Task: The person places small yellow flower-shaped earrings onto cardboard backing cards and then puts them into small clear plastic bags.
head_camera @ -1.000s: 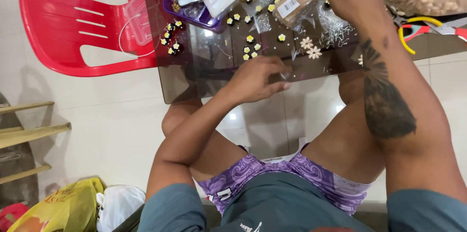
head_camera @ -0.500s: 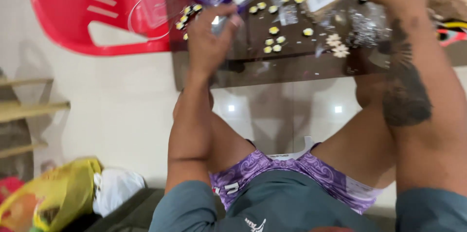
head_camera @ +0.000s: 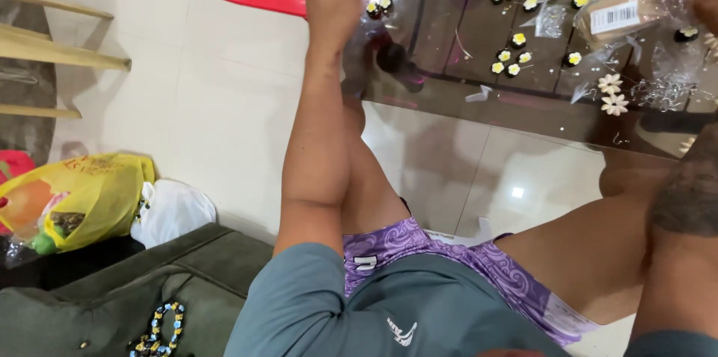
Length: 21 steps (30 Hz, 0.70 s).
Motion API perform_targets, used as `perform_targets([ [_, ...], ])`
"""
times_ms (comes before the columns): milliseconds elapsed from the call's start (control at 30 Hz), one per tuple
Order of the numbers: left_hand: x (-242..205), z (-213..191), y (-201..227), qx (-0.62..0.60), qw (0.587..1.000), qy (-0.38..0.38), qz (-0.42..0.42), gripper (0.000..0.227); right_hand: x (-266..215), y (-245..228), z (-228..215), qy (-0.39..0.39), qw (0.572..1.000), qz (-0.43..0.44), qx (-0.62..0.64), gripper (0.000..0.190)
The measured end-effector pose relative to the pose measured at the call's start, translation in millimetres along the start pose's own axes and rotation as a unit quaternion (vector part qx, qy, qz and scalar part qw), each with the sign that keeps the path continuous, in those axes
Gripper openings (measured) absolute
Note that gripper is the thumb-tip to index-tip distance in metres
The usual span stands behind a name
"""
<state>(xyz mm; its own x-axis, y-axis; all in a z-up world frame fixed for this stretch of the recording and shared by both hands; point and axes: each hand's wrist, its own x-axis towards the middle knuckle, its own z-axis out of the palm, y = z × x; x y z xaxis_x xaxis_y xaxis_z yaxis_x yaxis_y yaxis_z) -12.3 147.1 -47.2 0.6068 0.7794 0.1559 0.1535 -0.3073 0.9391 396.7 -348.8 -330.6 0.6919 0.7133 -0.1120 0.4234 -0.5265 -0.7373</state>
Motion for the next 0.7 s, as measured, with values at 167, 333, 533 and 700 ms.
perform_targets([
  [167,-10.8,12.3,3.3,0.041,0.996,-0.037,0.072,0.017,-2.9,-80.3,13.8,-0.007,0.998,0.034,-0.055,0.037],
  [333,-15.7,21.6,7.1,0.057,0.988,-0.082,0.116,0.011,-6.0,-70.9,12.2,0.003,0.994,0.065,0.093,0.023],
  [533,-34.2,38.7,8.7,0.071,0.961,-0.254,0.081,0.026,-37.3,-182.5,-10.4,-0.007,0.967,0.100,-0.233,0.021],
  [700,-79.8,97.8,-15.1,0.120,0.926,-0.302,0.195,0.037,-52.5,-220.6,-13.9,0.016,0.973,0.083,-0.215,0.018],
])
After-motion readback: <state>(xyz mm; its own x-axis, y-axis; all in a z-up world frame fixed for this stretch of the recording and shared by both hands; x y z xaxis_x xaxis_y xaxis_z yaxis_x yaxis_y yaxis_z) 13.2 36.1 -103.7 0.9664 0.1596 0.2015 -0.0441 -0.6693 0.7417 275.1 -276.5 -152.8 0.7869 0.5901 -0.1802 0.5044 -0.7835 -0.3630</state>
